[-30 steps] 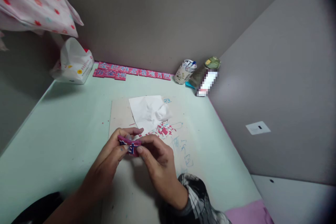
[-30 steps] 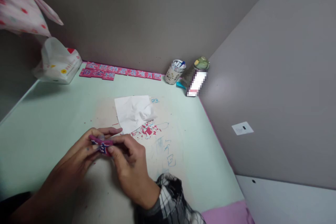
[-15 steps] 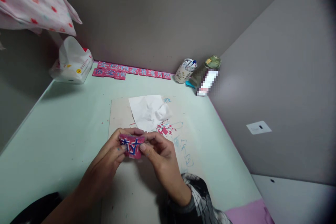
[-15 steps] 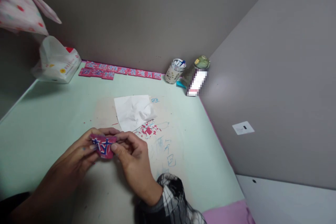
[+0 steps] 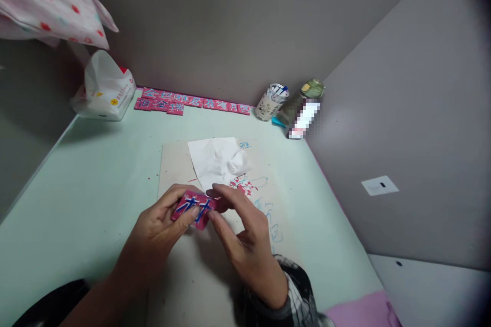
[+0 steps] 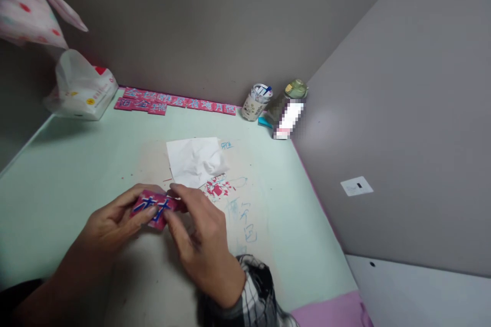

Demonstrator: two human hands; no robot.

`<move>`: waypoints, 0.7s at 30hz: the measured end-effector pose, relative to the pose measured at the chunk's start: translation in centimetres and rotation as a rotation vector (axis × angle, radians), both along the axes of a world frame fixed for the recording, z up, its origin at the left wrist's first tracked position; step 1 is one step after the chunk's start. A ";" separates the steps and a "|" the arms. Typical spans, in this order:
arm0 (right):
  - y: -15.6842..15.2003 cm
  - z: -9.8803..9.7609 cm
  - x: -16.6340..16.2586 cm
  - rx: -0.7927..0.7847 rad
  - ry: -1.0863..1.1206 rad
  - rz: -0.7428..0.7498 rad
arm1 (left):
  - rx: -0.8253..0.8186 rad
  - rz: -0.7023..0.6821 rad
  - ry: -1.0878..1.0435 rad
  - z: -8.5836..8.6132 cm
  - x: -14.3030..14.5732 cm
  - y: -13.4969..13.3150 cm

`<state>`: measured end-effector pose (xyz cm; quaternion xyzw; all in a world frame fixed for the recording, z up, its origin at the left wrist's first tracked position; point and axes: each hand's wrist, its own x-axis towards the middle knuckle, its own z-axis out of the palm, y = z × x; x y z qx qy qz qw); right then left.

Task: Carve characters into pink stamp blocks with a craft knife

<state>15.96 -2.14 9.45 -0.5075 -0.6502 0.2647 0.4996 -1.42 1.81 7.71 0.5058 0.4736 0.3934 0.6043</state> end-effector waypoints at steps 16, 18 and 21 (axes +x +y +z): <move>0.4 -0.2 0.6 -0.127 0.181 -0.007 | -0.147 0.092 0.000 0.1 0.4 -0.3; 0.5 -0.4 0.6 -0.129 0.170 -0.011 | -0.110 0.079 0.052 -0.2 0.3 -0.5; 0.5 -0.6 0.6 -0.124 0.142 -0.013 | -0.052 0.069 0.112 -0.5 0.1 -0.6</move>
